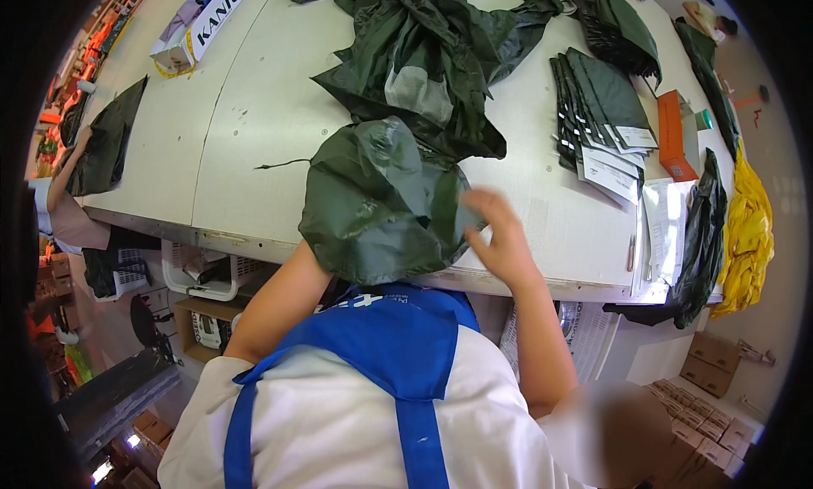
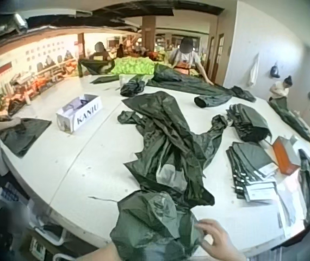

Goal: The person folds a green poly mailer on a white table, aligns edges, and folds it into a compact rectangle. They then place the folded mailer into a white plastic bin and repeat the process with another mailer.

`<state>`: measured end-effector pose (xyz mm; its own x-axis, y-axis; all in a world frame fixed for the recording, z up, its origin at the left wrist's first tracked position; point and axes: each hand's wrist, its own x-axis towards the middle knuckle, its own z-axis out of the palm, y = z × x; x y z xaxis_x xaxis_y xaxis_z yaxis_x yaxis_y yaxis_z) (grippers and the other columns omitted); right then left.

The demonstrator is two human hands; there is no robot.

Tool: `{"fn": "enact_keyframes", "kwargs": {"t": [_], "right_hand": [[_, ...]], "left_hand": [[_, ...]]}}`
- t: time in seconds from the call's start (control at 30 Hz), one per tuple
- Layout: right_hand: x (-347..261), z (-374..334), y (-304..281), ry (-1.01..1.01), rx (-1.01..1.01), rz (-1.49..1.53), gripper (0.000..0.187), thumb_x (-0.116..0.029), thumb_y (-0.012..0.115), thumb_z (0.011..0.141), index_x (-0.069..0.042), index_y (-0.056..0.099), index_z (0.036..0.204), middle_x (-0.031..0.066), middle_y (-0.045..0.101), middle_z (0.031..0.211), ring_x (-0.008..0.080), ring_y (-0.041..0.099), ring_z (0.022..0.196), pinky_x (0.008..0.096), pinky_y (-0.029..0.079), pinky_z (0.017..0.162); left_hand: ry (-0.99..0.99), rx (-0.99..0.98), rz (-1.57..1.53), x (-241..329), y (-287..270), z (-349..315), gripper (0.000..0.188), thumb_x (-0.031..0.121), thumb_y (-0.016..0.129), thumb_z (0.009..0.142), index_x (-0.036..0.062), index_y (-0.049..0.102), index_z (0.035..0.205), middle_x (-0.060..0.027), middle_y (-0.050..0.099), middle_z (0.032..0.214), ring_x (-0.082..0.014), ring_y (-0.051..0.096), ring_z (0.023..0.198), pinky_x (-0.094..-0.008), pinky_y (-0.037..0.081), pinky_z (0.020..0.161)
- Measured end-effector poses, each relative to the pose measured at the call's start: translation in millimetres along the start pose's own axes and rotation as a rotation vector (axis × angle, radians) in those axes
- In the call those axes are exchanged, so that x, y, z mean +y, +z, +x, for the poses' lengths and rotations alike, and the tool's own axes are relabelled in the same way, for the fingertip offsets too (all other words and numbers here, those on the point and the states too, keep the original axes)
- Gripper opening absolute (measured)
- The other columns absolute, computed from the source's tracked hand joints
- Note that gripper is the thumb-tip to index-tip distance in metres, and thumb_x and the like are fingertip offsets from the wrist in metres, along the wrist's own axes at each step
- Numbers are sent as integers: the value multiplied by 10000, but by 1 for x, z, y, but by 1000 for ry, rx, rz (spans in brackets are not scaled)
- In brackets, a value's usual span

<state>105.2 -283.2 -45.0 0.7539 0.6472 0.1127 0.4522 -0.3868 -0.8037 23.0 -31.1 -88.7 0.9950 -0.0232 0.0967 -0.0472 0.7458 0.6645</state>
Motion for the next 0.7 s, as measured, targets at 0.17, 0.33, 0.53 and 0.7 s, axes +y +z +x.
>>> {"fn": "enact_keyframes", "kwargs": {"t": [0.17,0.33,0.53,0.7], "right_hand": [[-42,68,24,89,7,454,361,-211,455,972,-19,510,1272,81,577,1204,176,526,1128,275,387,965],[-32,64,41,459,-214,980,644,-509,328,968,32,493,1275,100,579,1202,171,525,1103,282,392,953],[-22,-6,31,-129,118,58,899,-416,732,690,-51,318,1400,114,449,1353,275,402,1267,437,302,1039],[25,-56,84,33,218,-393,587,122,528,594,-110,580,1130,52,608,1145,218,501,1197,454,190,1098]], "left_hand": [[332,12,1437,15,18,27,491,293,502,918,55,416,1339,-111,466,1332,-240,447,1221,-360,343,1038],[413,-35,1445,16,7,23,445,298,532,899,49,483,1265,-116,526,1247,-239,503,1139,-357,380,989],[157,-171,393,50,35,19,428,336,526,895,53,518,1216,-122,547,1199,-253,511,1126,-382,368,1001],[475,-26,1767,21,10,5,449,296,568,853,58,519,1230,-150,540,1206,-268,503,1136,-375,352,1023]]}}
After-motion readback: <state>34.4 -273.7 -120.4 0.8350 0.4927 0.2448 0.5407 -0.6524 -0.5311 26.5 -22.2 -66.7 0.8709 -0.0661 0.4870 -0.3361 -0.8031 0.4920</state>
